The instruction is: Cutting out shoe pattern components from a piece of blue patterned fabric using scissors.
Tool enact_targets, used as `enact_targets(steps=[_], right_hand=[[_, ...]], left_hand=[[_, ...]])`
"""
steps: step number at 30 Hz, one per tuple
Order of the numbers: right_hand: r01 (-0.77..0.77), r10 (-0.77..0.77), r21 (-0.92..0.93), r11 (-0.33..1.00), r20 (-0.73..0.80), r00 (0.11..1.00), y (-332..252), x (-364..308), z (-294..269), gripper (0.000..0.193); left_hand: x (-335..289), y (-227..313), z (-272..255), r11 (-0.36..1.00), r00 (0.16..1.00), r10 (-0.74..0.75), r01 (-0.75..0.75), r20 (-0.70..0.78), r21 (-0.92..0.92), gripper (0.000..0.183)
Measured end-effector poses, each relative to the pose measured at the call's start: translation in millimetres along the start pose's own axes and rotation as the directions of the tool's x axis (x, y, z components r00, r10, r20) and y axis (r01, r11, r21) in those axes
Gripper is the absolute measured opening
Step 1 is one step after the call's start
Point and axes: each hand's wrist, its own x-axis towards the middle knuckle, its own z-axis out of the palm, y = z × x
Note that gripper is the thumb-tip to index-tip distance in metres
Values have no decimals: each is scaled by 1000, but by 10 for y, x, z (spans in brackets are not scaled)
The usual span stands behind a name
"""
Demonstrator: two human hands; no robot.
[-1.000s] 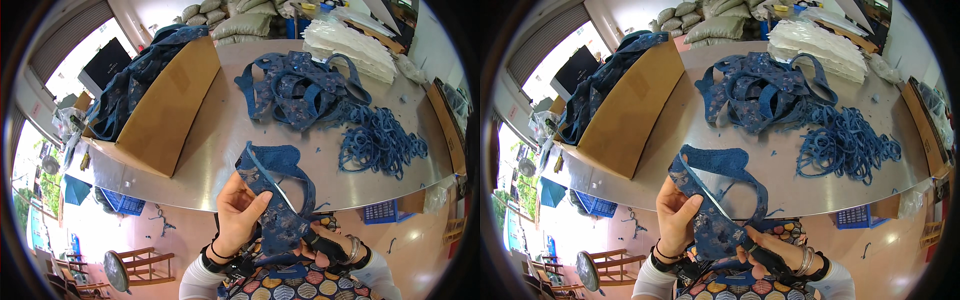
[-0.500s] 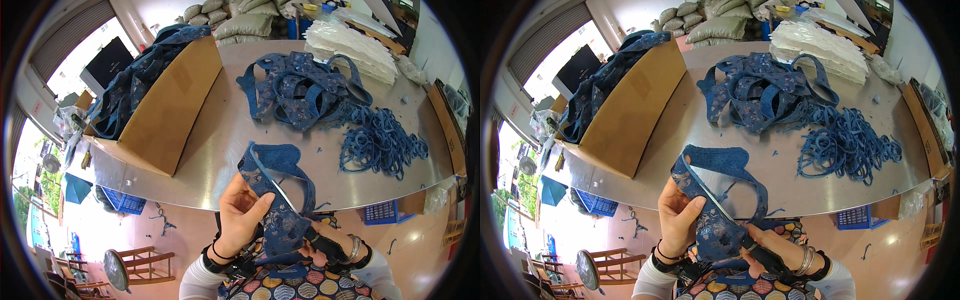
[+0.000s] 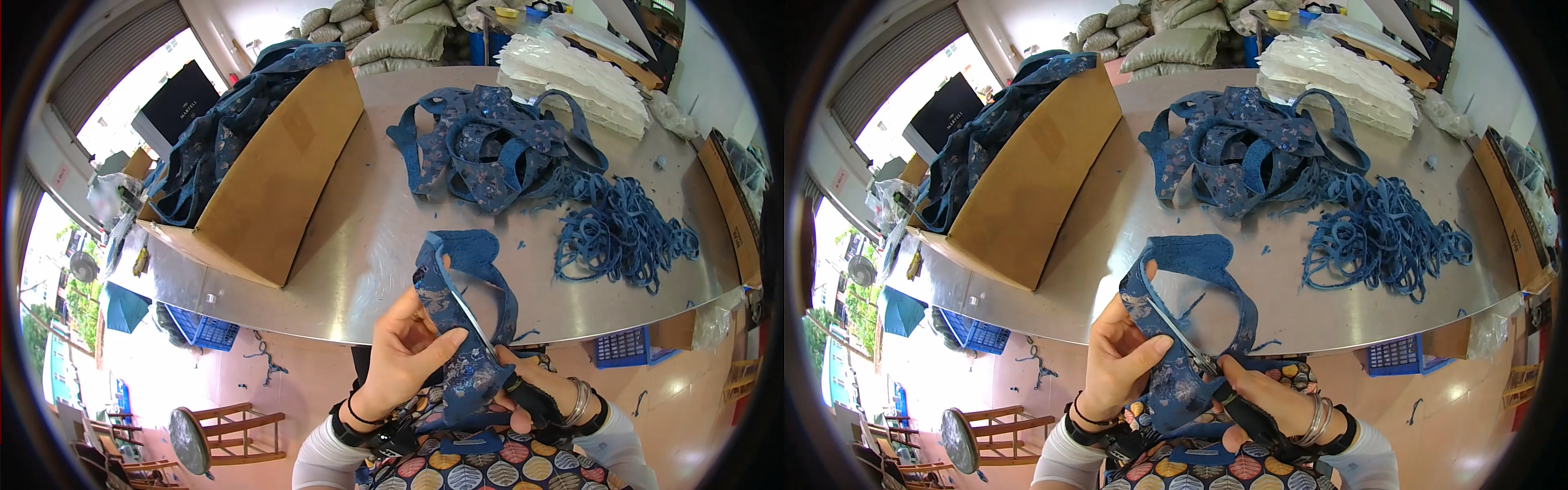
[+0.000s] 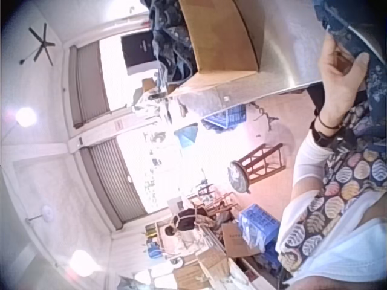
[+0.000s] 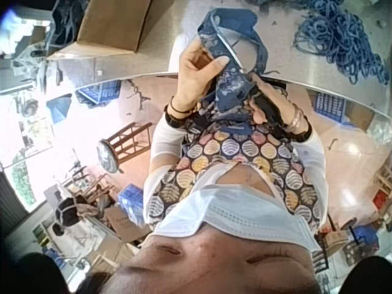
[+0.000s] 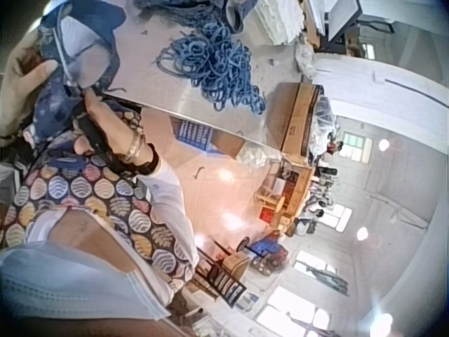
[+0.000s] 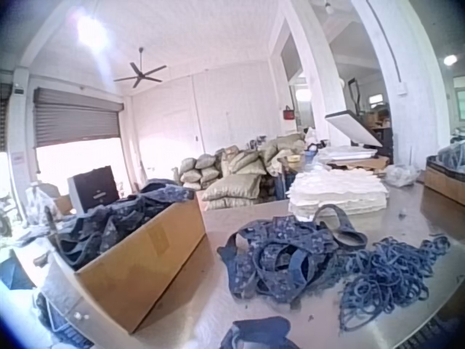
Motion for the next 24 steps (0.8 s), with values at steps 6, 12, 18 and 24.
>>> enact_targets(steps=[6, 12, 18, 24], right_hand=[[142, -139, -108, 984, 28, 990, 152, 16, -32, 74], [53, -54, -68, 996, -7, 999, 83, 27, -21, 79], [-70, 69, 49, 996, 16, 997, 237, 49, -64, 63], [-159, 174, 248, 956, -42, 984, 247, -4, 10, 48]], left_hand=[[1, -5, -1, 1000, 1000, -17, 17, 5, 17, 63], [4, 10, 11, 999, 999, -25, 25, -22, 24, 65], [50, 121, -74, 987, 984, -161, 160, 78, 20, 66], [107, 107, -86, 956, 970, -226, 203, -91, -212, 44]])
